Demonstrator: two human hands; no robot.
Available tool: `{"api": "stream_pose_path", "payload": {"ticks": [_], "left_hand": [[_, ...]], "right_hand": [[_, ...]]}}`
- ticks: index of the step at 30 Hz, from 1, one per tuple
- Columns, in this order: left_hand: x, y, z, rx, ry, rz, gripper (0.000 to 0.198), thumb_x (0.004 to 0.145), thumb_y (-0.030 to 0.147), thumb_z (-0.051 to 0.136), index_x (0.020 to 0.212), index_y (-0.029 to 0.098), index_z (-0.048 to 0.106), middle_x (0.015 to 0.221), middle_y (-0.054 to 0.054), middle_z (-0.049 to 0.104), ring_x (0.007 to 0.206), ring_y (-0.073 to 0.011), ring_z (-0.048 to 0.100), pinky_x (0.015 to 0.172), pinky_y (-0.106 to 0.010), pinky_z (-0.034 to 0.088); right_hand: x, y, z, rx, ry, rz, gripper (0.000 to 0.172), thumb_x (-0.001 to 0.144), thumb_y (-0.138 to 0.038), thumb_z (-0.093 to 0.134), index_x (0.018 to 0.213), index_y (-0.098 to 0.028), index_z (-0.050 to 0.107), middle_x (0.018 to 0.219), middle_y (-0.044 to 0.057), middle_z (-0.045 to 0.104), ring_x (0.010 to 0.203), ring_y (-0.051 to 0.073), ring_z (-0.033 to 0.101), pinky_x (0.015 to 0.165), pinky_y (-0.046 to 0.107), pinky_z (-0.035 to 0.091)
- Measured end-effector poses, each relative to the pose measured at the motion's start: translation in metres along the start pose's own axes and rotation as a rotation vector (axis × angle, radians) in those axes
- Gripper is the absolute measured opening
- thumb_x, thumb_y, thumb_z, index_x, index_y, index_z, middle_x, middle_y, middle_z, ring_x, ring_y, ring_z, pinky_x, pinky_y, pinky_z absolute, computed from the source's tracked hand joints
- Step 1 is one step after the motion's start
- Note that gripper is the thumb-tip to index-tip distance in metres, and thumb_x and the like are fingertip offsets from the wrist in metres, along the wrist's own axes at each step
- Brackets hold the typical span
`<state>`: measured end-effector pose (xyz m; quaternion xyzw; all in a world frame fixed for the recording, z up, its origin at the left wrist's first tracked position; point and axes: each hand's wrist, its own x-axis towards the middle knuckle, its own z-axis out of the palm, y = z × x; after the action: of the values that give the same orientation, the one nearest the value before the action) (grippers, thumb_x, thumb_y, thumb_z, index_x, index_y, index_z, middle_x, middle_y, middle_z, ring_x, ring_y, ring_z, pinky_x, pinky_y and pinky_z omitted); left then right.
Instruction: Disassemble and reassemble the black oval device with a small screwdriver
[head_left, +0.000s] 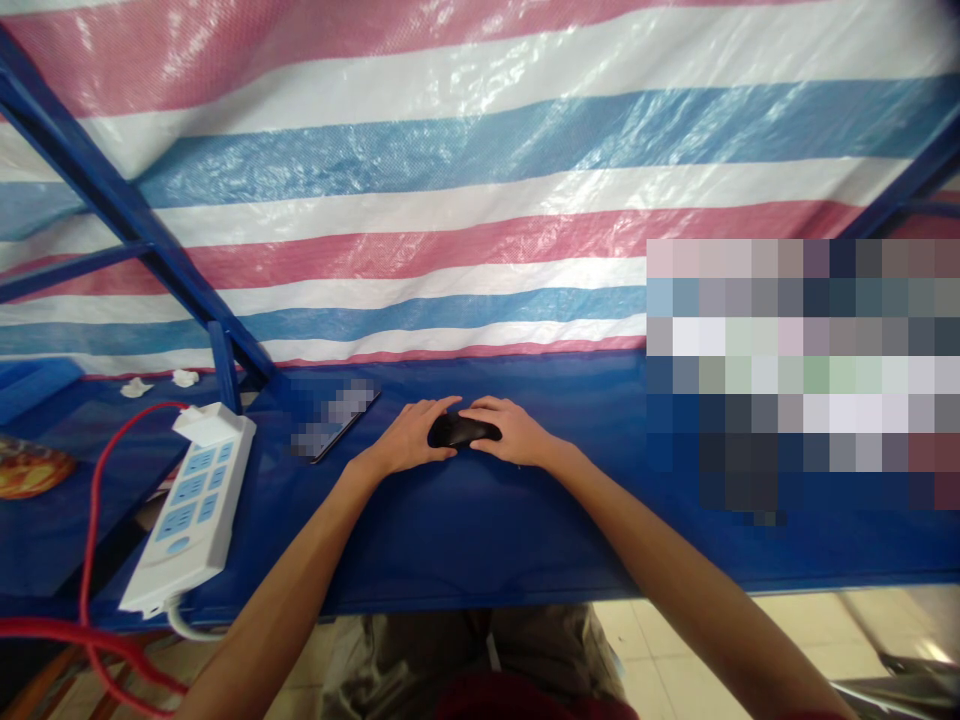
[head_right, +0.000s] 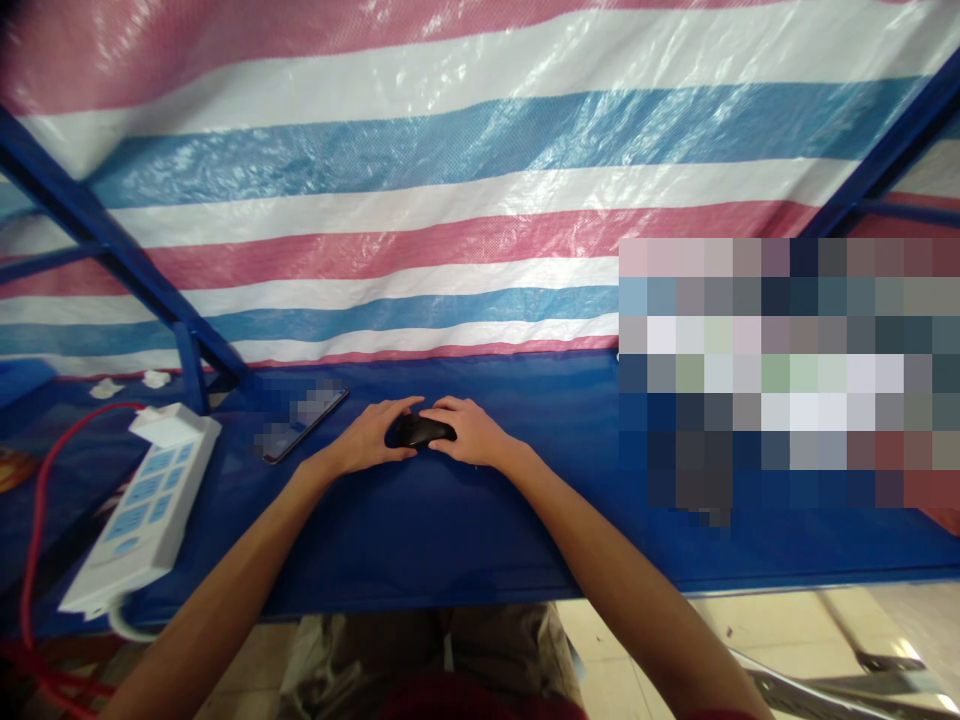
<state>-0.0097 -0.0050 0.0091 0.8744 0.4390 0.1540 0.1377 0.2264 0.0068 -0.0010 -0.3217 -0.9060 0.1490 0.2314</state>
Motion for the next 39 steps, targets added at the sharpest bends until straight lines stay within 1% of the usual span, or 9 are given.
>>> {"api": "stream_pose_path", "payload": {"ticks": [5, 15, 23, 28, 32, 39], "left_hand": [[0.0004, 0.0020, -0.0007, 0.006, -0.032, -0.016, 0.074, 0.078, 0.046, 0.066, 0.141, 0.024, 0.035, 0.127, -0.011, 0.055, 0.114, -0.0291, 0.051, 0.097, -0.046, 0.038], [0.0008, 0.0017, -0.0004, 0.005, -0.030, -0.008, 0.072, 0.078, 0.046, 0.065, 0.140, 0.025, 0.036, 0.130, -0.011, 0.053, 0.115, -0.0292, 0.051, 0.098, -0.046, 0.037], [0.0008, 0.0024, -0.0006, 0.002, -0.013, -0.004, 0.071, 0.077, 0.045, 0.066, 0.140, 0.025, 0.038, 0.129, -0.011, 0.054, 0.114, -0.0295, 0.051, 0.096, -0.046, 0.039], [0.0011, 0.0028, -0.0007, 0.005, -0.012, -0.005, 0.071, 0.077, 0.045, 0.067, 0.139, 0.025, 0.038, 0.127, -0.011, 0.055, 0.113, -0.0292, 0.052, 0.096, -0.045, 0.039], [0.0016, 0.0010, 0.0010, 0.018, -0.022, -0.005, 0.072, 0.077, 0.046, 0.066, 0.139, 0.024, 0.038, 0.127, -0.011, 0.055, 0.113, -0.0294, 0.052, 0.096, -0.046, 0.038], [0.0007, -0.0020, 0.0034, 0.014, 0.001, 0.015, 0.071, 0.077, 0.045, 0.066, 0.139, 0.025, 0.038, 0.127, -0.010, 0.055, 0.112, -0.0287, 0.052, 0.096, -0.045, 0.039]], "right_hand": [[-0.0001, 0.0002, 0.0004, 0.012, -0.010, -0.001, 0.049, 0.081, -0.029, 0.065, 0.128, -0.022, 0.056, 0.125, 0.011, 0.058, 0.115, 0.026, 0.056, 0.101, 0.043, 0.042], [-0.0013, 0.0027, 0.0033, 0.021, -0.006, 0.015, 0.051, 0.080, -0.030, 0.067, 0.128, -0.022, 0.055, 0.124, 0.011, 0.058, 0.115, 0.026, 0.055, 0.102, 0.044, 0.042], [-0.0009, 0.0027, 0.0029, 0.024, -0.018, 0.010, 0.050, 0.081, -0.030, 0.066, 0.129, -0.023, 0.054, 0.125, 0.011, 0.057, 0.116, 0.026, 0.054, 0.102, 0.044, 0.041], [-0.0007, 0.0023, 0.0029, -0.009, -0.021, 0.011, 0.049, 0.081, -0.031, 0.066, 0.128, -0.021, 0.056, 0.124, 0.012, 0.057, 0.115, 0.027, 0.054, 0.102, 0.045, 0.040], [-0.0008, 0.0020, 0.0024, -0.015, -0.007, 0.001, 0.049, 0.080, -0.030, 0.066, 0.127, -0.022, 0.056, 0.124, 0.012, 0.058, 0.114, 0.026, 0.055, 0.101, 0.045, 0.041], [-0.0008, 0.0024, 0.0027, -0.005, -0.014, 0.004, 0.049, 0.081, -0.030, 0.065, 0.128, -0.022, 0.056, 0.123, 0.012, 0.058, 0.114, 0.026, 0.054, 0.101, 0.045, 0.041]]}}
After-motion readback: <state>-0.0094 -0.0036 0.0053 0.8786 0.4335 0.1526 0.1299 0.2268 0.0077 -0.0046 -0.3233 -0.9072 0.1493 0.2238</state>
